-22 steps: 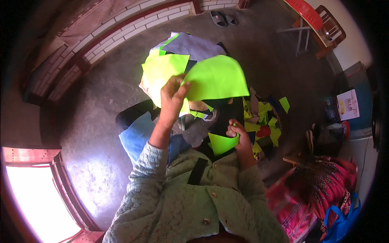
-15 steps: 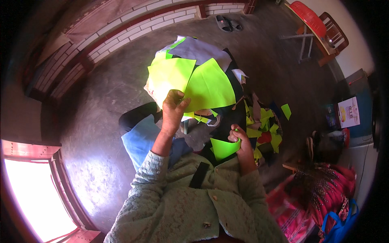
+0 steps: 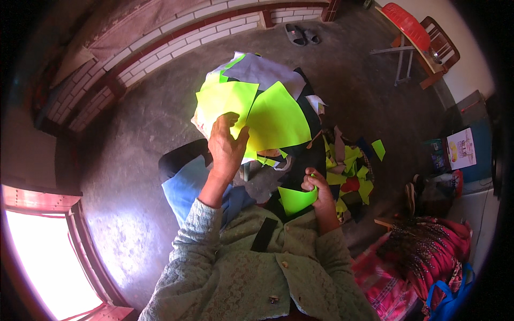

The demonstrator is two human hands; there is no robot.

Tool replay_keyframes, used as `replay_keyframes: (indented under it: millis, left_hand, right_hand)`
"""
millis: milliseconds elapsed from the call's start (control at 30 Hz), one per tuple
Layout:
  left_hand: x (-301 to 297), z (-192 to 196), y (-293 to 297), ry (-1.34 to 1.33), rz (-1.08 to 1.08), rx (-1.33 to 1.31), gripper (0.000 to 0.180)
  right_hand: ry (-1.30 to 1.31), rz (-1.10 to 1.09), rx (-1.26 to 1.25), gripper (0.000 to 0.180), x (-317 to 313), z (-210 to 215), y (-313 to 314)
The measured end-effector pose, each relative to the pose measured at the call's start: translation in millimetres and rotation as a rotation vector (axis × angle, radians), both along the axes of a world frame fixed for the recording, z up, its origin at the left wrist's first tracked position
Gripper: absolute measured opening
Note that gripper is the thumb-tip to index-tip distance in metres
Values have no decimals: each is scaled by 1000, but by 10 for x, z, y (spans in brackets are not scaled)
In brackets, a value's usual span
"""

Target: The person sits on the floor and arranges various colored fabric pieces on a large patterned base. They pick up individual pieces, fold or smooth them, and place them in layers on the base, creating a layered fabric stack.

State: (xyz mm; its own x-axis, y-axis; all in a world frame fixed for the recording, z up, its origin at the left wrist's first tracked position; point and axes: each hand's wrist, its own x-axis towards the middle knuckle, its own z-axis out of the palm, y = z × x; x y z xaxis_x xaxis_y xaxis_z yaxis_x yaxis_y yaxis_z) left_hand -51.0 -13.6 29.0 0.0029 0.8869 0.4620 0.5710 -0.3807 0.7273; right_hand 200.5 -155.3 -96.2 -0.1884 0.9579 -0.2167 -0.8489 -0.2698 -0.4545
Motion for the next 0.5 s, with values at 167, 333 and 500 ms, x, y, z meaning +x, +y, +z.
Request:
replay_keyframes:
  millis: [167,333,500]
  left_hand:
    - [243,122,440,280,-17,170,28]
    - [510,61,782,571,25,76,26]
    - [595,-30,884,506,-95,142,21]
  right_hand:
    - [-31,-8,-8,23,-12,30,-3]
    - [-72,-17,-13,23,-31,69,0]
    - [-46,-2,11,24,-2,51,-13]
